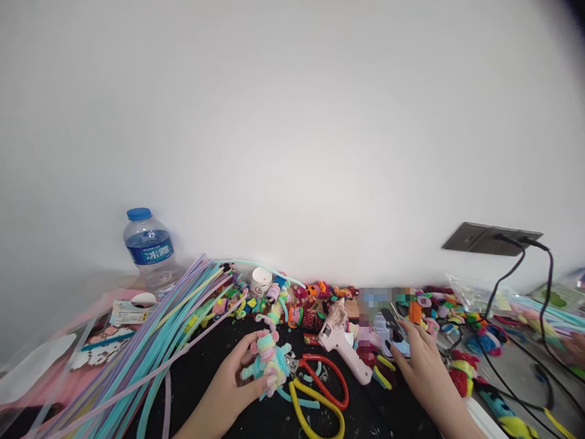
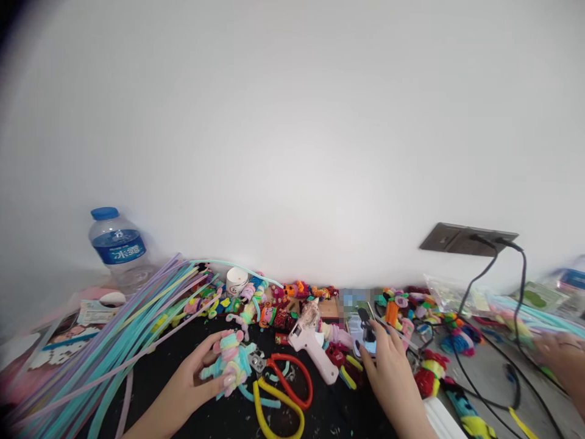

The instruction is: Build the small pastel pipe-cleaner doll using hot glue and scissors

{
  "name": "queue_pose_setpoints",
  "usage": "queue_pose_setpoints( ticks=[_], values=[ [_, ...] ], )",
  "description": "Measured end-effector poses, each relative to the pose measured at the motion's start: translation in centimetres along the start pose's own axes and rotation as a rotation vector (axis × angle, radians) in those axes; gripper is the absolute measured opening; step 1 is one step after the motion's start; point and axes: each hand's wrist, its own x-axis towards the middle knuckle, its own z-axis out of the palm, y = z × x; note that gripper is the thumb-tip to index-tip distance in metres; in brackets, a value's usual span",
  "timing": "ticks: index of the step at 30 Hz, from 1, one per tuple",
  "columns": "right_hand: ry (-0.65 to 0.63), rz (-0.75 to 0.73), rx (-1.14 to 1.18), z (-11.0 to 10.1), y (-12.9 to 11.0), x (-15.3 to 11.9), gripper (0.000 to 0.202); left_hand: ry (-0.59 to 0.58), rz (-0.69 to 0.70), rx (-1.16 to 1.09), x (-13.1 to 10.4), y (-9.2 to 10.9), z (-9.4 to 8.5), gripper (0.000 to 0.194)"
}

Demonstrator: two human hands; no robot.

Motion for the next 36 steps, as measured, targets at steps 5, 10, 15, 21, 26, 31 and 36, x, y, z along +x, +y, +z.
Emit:
queue_pose_setpoints(
  ticks=[5, 10, 15, 21, 26, 31, 36],
  values=[
    [-0.069, -0.104, 0.021, -0.6, 0.8, -4.2, 0.043, 0.012, -0.004, 0.005, 0.0, -0.2, -0.1, 0.056],
    [-0.111, -0.139, 0.015, -0.3, 0.7, -4.2, 0.046, 0.017, 0.011, 0.027, 0.1, -0.4, -0.2, 0.057],
    [-0.181, -0.067, 0.061, -0.7, 0.7, -1.1, 0.049, 0.016, 0.02, 0.015, 0.2, -0.5, -0.2, 0.058],
    [-0.209, -0.098, 0.062, -0.5, 0.8, 0.2, 0.054, 0.025, 0.001, 0.015, 0.3, -0.4, -0.2, 0.059],
    [-0.219, -0.144, 0.051, 0.3, 0.2, 0.5, 0.056, 0.009, -0.001, 0.017, 0.2, -0.3, -0.2, 0.058],
    [-0.208, -0.077, 0.094, -0.4, 0.5, 0.2, 0.059, 0.02, -0.006, 0.025, 0.2, -0.4, -0.2, 0.058],
    [-0.23, -0.066, 0.092, -0.6, 1.1, -0.4, 0.06, 0.034, -0.004, 0.033, 0.2, -0.2, -0.1, 0.058]
  ],
)
